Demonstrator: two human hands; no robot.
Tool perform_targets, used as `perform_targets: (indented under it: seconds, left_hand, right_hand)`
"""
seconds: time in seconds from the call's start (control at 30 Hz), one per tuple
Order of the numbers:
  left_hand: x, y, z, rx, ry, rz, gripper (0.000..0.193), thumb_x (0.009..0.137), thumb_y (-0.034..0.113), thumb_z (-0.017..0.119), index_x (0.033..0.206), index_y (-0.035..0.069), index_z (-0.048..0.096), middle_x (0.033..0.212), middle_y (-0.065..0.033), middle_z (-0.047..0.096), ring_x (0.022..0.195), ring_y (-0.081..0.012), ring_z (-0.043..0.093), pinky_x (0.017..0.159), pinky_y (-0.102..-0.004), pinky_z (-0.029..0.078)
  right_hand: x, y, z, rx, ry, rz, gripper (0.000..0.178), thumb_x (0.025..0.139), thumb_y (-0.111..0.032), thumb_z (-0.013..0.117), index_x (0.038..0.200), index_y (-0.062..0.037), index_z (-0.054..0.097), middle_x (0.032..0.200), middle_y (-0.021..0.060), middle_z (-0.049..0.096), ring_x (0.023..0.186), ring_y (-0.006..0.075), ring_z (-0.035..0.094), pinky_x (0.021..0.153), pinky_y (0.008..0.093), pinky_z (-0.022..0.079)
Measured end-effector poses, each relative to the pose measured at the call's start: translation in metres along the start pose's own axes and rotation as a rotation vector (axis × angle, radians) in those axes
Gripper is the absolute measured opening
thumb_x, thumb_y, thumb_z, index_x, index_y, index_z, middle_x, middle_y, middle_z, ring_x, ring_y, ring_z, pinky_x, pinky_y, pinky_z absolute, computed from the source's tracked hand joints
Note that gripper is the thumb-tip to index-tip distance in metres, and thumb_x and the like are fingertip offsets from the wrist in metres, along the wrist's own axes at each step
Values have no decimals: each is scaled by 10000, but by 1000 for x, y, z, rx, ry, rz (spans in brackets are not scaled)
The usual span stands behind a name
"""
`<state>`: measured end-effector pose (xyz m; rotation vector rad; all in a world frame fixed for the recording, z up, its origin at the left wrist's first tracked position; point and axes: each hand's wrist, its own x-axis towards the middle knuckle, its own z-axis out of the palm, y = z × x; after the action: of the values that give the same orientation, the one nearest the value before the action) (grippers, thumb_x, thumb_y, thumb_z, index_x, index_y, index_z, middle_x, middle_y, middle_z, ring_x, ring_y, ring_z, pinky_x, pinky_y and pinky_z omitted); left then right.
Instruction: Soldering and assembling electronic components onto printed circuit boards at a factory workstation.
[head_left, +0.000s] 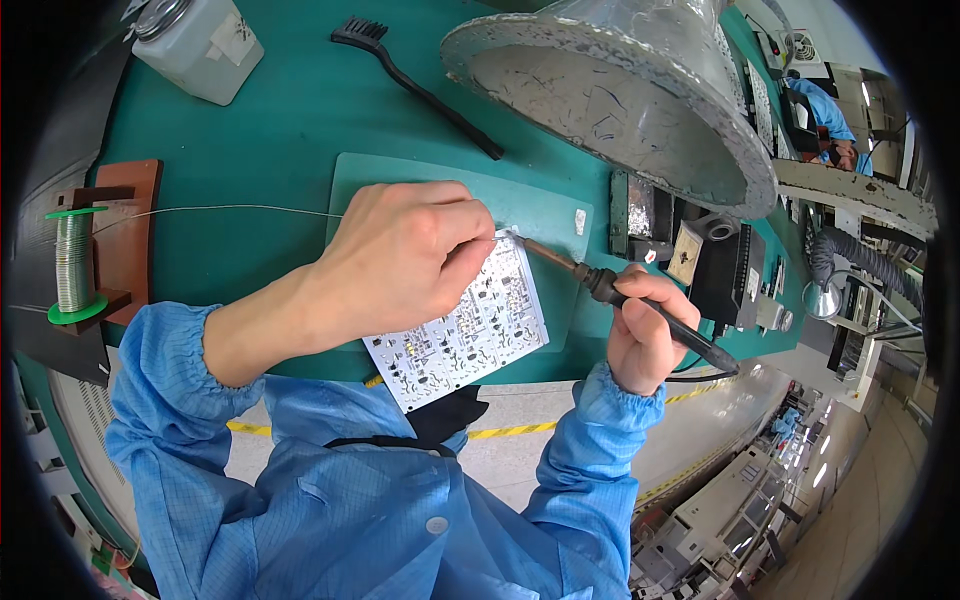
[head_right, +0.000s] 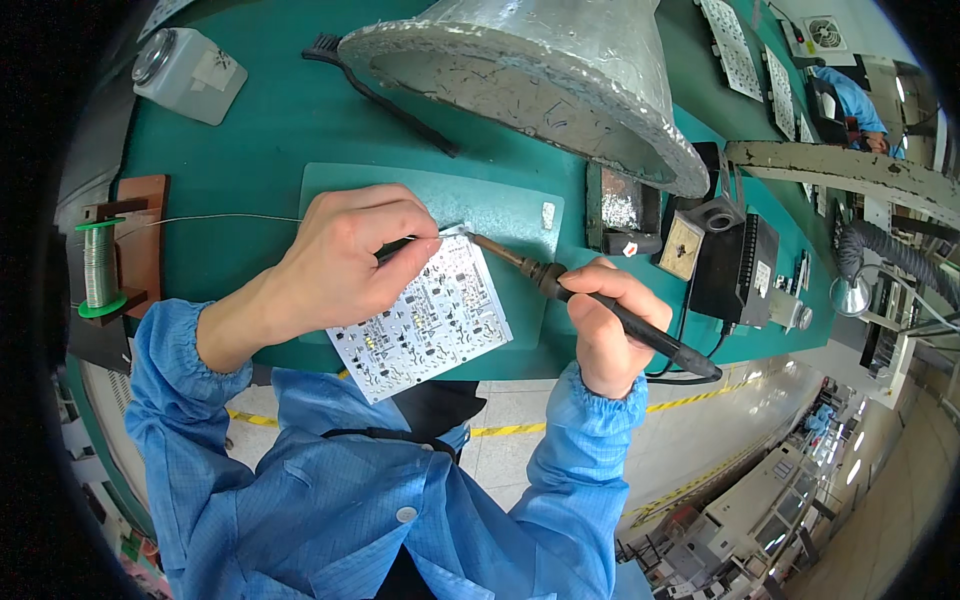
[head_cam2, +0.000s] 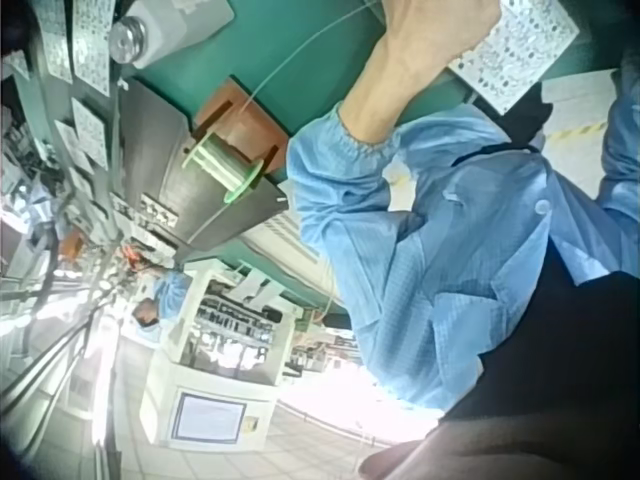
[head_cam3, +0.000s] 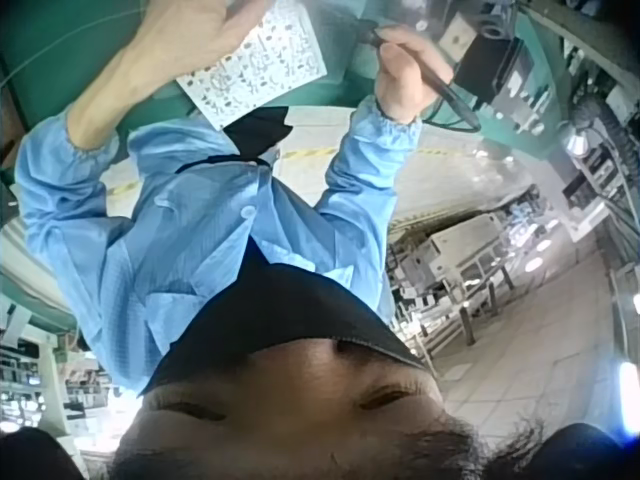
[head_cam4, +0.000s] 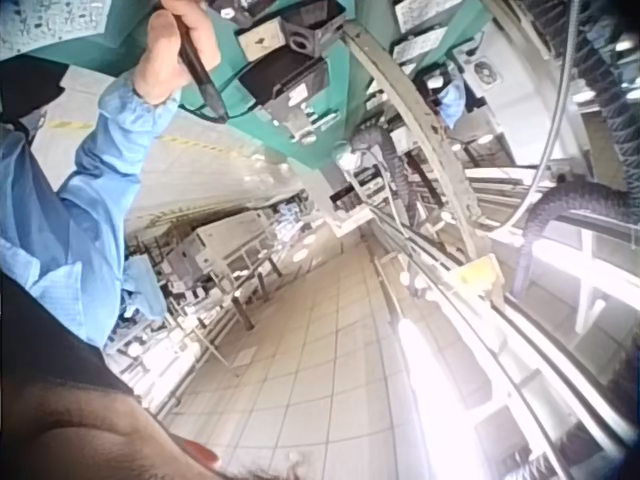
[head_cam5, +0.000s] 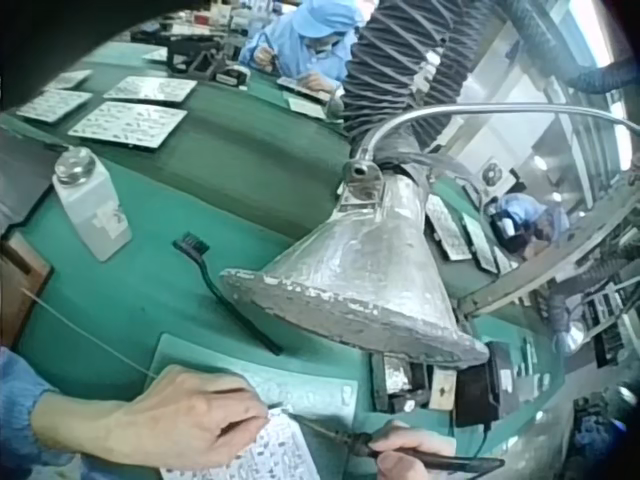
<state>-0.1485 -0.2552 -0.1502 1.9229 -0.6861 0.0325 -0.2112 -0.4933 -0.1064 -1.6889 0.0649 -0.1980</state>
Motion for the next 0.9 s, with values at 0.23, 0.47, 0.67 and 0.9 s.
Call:
perform_targets:
  seconds: [0.23, 0.47, 0.67, 0.9]
  left_hand:
    - [-2, -1, -5, -68, 20, -42, 9, 721, 35, 606, 718, 35, 598, 682, -97, 605, 551, -297, 574, 491, -382, 442]
    - [-2, 0, -7, -61, -25, -51, 43, 722, -2, 603, 750, 20, 579, 686, -105, 603, 571, -276, 583, 497, -359, 437]
    - [-3, 1, -11, -31, -71, -54, 53, 733, -9, 615, 768, 19, 589, 707, -97, 611, 585, -251, 598, 496, -333, 442]
    - [-3, 2, -9, -17, -62, -47, 42, 738, -3, 633, 763, 19, 609, 721, -95, 619, 582, -253, 603, 491, -326, 447]
  right_hand:
    - [-22, 7, 1, 20, 187, -287, 242, 765, -122, 569, 902, 70, 626, 781, 148, 581, 547, 123, 417, 652, 294, 403]
    - [-49, 35, -3, -714, 387, -86, 423, 946, -212, 494, 1275, 53, 484, 1037, 185, 641, 993, 238, 587, 907, 361, 426]
    - [-48, 24, 11, -584, 377, -328, 424, 940, -238, 509, 1243, 59, 508, 1017, 199, 632, 934, 257, 591, 893, 362, 430]
    - [-45, -5, 32, -423, 125, -444, 231, 808, -242, 647, 795, -12, 633, 600, 80, 560, 567, 217, 510, 783, 444, 438]
